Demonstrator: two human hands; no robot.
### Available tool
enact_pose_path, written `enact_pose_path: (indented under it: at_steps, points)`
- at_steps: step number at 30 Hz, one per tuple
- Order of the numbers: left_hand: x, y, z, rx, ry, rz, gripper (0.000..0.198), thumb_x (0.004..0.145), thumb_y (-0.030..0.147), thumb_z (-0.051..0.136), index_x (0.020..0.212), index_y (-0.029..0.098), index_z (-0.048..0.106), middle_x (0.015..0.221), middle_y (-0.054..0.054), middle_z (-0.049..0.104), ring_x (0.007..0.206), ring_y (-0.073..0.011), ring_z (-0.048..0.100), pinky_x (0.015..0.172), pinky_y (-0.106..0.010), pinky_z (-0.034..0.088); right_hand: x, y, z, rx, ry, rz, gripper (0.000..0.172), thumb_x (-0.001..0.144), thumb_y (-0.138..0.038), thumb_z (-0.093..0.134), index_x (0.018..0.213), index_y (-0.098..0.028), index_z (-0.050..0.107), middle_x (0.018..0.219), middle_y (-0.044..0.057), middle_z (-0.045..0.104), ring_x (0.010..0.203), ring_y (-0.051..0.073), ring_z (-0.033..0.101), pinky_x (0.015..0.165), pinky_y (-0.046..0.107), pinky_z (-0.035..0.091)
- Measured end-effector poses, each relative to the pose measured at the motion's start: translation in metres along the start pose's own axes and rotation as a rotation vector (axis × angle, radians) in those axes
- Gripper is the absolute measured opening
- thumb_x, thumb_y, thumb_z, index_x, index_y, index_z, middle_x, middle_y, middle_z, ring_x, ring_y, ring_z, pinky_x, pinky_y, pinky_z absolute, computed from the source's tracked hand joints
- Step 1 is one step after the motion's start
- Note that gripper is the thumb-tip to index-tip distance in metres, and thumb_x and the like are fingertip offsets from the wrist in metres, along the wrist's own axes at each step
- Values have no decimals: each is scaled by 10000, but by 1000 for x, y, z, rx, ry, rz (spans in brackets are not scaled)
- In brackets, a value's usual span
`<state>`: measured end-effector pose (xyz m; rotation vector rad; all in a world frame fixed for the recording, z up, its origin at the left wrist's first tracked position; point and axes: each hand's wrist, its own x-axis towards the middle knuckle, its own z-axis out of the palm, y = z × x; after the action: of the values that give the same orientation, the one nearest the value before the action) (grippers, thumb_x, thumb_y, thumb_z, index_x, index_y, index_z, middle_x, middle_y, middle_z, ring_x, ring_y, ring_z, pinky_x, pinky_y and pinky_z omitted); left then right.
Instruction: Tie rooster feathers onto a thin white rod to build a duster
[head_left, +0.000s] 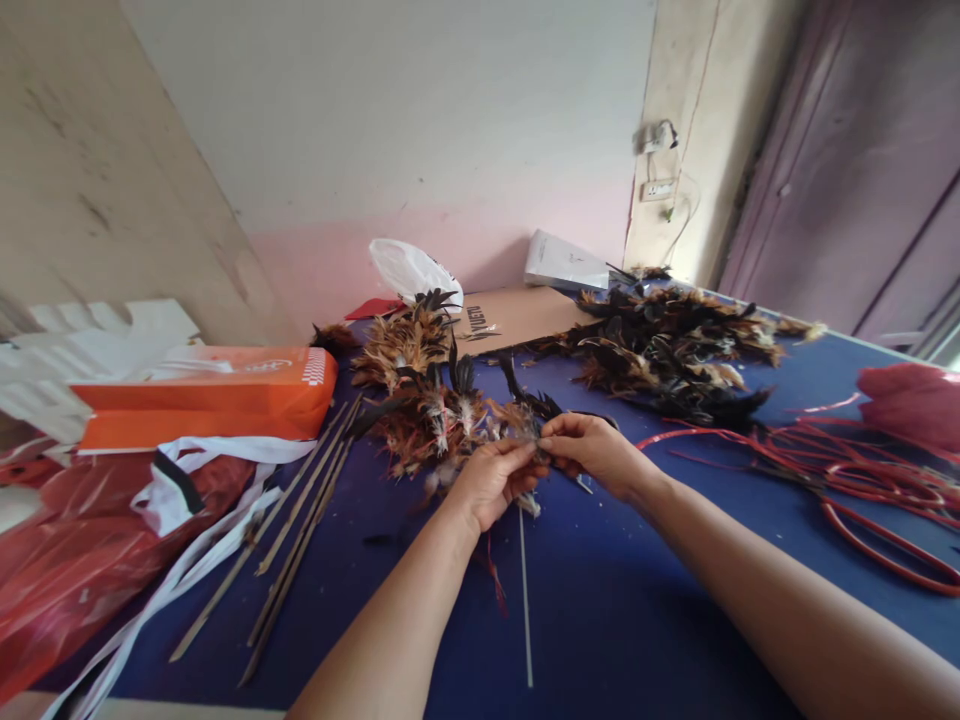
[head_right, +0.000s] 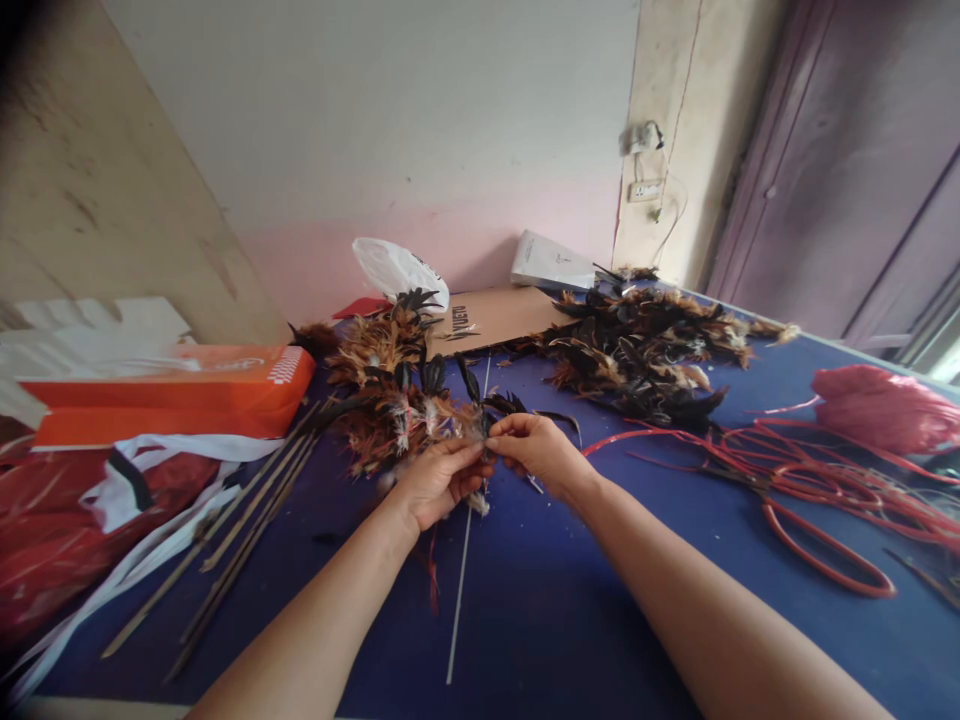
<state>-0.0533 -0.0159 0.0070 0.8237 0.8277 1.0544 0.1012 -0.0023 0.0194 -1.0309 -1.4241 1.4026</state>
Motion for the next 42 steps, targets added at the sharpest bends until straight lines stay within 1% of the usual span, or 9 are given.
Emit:
enact_pose_path:
  at_steps: [6, 12, 16, 19, 24, 27, 31, 37, 42]
  points:
    - [-1, 2, -3, 112, -31, -16, 79, 670, 135, 663, 733, 88, 657, 572, -34, 631, 511, -81, 602, 469, -125, 482, -2, -2, -4, -49, -73, -17, 189, 610, -266, 658, 715, -145, 559, 488, -54, 491, 417, 45, 409, 397, 167, 318]
    - [-2, 0, -4, 306, -16, 110, 135, 610, 226, 711, 642, 107, 655, 552, -16, 605, 495, -74, 568, 465, -144, 457, 2, -8, -20, -358, -61, -67, 184, 656, -294, 592, 758, -152, 647, 499, -26, 530, 451, 75, 450, 428, 189, 343]
    - [-2, 3, -3, 269, 51, 175, 170, 596, 261, 714, 665, 112, 667, 585, -23, 612, 528, -76, 560, 490, -161, 445, 11, -10, -63, -794, 370, -105, 224, 675, -342, 556, 759, -176, 682, 611, 23, 616, 584, 133, 550, 522, 218, 394]
    - [0, 6, -4, 197, 112, 211, 191, 584, 269, 718, 679, 109, 673, 647, -44, 634, 551, -70, 552, 471, -146, 406, 13, -10, -90, -1072, 516, 1, 202, 665, -328, 548, 732, -205, 693, 741, 48, 661, 734, 186, 592, 616, 245, 415]
    - [3, 7, -9, 79, 149, 232, 181, 573, 248, 724, 692, 121, 675, 693, -41, 639, 578, -59, 541, 466, -130, 363, 8, -7, -89, -1347, 435, 235, 259, 648, -403, 537, 740, -225, 701, 785, 90, 658, 760, 249, 602, 596, 304, 412]
    - [3, 6, -9, 82, 132, 225, 172, 581, 244, 721, 685, 115, 674, 700, -43, 635, 576, -53, 532, 454, -125, 345, 10, -2, -80, -1390, 385, 266, 186, 614, -307, 560, 672, -190, 693, 740, 97, 649, 714, 232, 597, 567, 285, 393]
    - [2, 4, -7, 109, 102, 191, 165, 592, 246, 715, 683, 115, 675, 719, -53, 646, 570, -53, 529, 451, -126, 351, 14, 3, -67, -1111, 393, 120, 124, 615, -233, 551, 605, -168, 657, 579, 47, 588, 558, 153, 535, 512, 251, 347]
    - [1, 1, -2, 98, 69, 130, 122, 622, 194, 692, 708, 109, 674, 680, -51, 649, 546, -65, 553, 435, -129, 381, 6, 0, -10, -70, 132, -90, 245, 665, -392, 580, 646, -149, 566, 476, -39, 451, 420, 63, 360, 436, 212, 284]
    - [-2, 3, 2, 2, 22, 71, 68, 646, 132, 671, 709, 108, 661, 643, -42, 645, 522, -76, 576, 426, -139, 416, -3, 1, 14, 20, 70, -132, 227, 665, -372, 615, 668, -150, 566, 545, -25, 510, 452, 59, 387, 453, 202, 305]
